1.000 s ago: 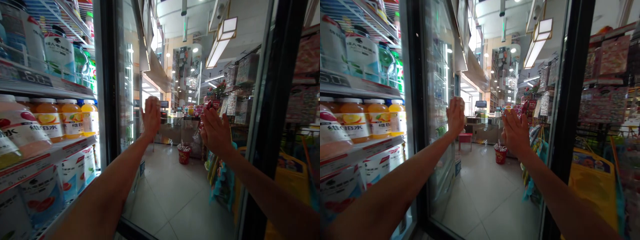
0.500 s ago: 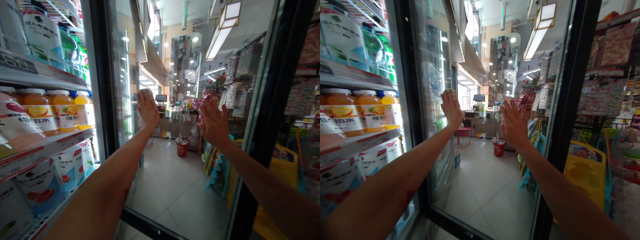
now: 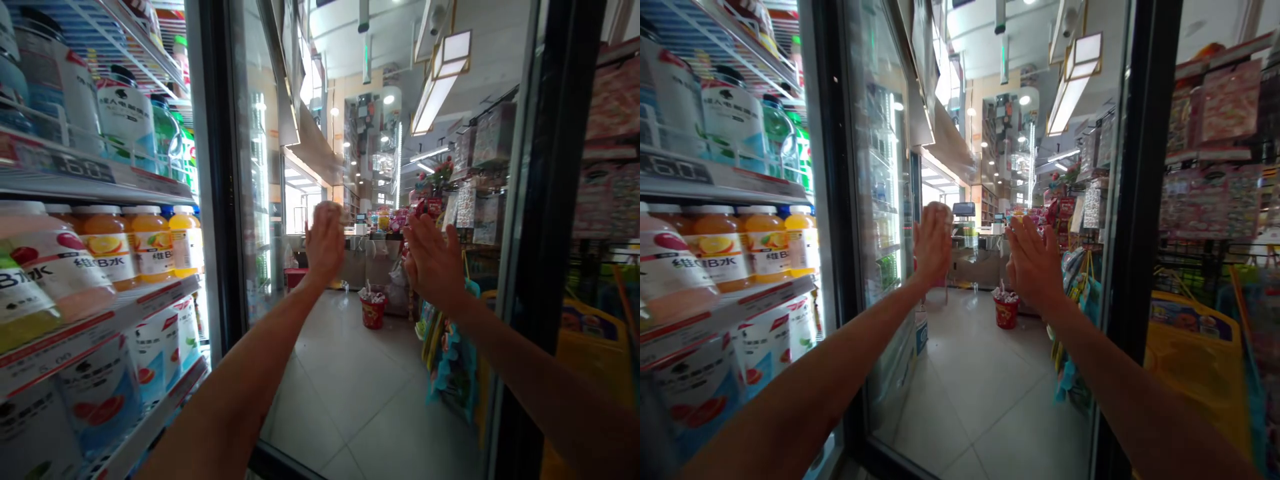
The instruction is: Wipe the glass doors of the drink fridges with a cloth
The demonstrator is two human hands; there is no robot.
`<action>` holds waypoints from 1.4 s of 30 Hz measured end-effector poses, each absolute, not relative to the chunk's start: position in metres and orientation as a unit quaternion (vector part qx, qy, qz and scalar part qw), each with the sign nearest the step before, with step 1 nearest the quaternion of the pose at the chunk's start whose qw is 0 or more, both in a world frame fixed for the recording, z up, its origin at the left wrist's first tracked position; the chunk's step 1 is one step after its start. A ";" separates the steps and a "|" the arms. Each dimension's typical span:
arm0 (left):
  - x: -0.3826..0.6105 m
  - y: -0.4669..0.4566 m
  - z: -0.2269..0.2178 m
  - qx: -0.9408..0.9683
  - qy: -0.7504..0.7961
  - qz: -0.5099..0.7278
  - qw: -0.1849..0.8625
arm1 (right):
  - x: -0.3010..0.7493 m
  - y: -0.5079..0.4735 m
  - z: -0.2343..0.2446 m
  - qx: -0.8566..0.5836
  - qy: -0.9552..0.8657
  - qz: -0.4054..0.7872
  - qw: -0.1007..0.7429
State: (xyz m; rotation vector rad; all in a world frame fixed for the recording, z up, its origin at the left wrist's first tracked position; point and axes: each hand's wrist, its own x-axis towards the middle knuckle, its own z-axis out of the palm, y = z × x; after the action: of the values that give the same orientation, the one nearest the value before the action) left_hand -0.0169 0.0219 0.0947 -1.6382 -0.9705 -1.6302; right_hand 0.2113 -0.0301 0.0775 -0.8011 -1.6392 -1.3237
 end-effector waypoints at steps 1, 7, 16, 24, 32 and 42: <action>-0.015 0.020 0.094 -0.667 -0.335 -0.571 0.342 | 0.212 -0.030 0.077 -0.318 -0.659 -0.530 0.429; -0.061 0.037 0.095 -0.501 -0.432 -0.703 0.262 | 0.207 -0.035 0.079 -0.327 -0.654 -0.531 0.428; -0.061 0.033 0.083 -0.640 -0.377 -0.585 0.325 | 0.219 -0.036 0.105 -0.324 -0.648 -0.554 0.411; -0.078 0.040 0.099 -0.484 -0.462 -0.709 0.223 | 0.228 -0.034 0.100 -0.312 -0.632 -0.576 0.415; -0.047 0.034 0.108 -0.533 -0.421 -0.669 0.302 | 0.227 -0.036 0.102 -0.326 -0.643 -0.561 0.408; 0.022 0.007 0.105 -0.567 -0.419 -0.619 0.346 | 0.248 -0.044 0.108 -0.359 -0.610 -0.559 0.433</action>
State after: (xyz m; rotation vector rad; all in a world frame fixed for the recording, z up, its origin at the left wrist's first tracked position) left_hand 0.0219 0.0070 0.1053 -1.4705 -1.0864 -1.6068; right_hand 0.2479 -0.0438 0.1084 -0.8936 -1.5192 -1.3922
